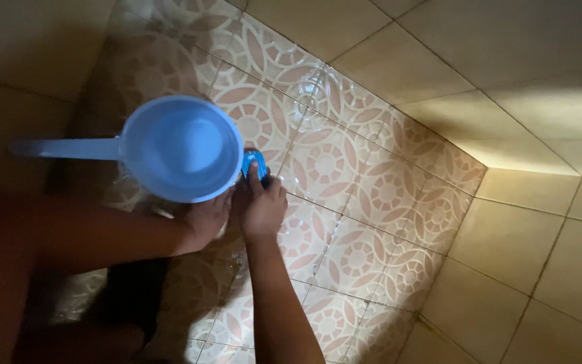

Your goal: Scrubbing a tiled floor using a brush and water.

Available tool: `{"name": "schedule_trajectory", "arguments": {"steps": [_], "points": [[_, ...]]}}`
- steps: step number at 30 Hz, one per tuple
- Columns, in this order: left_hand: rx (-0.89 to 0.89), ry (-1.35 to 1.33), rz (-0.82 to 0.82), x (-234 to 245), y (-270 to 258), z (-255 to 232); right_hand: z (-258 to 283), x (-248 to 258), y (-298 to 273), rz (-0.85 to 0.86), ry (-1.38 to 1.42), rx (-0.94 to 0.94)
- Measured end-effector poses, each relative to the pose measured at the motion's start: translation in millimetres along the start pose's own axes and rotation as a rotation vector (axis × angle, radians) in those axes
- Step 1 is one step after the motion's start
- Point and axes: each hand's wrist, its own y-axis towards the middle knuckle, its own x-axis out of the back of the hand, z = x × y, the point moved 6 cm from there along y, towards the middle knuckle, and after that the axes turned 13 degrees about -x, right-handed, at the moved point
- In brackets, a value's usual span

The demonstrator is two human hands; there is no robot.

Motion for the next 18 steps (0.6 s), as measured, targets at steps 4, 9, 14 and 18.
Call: {"name": "schedule_trajectory", "arguments": {"steps": [4, 9, 14, 18], "points": [[-0.051, 0.053, 0.229, 2, -6, -3, 1, 23, -44, 0.105, 0.064, 0.062], [-0.221, -0.014, 0.505, 14, -9, -1, -2, 36, -70, 0.203, -0.057, 0.095], [-0.213, 0.039, 0.389, 22, -8, 4, 17, 19, -21, 0.159, -0.015, 0.008], [-0.249, -0.071, 0.379, 43, 14, 14, 23, 30, 10, 0.057, 0.075, -0.086]]}}
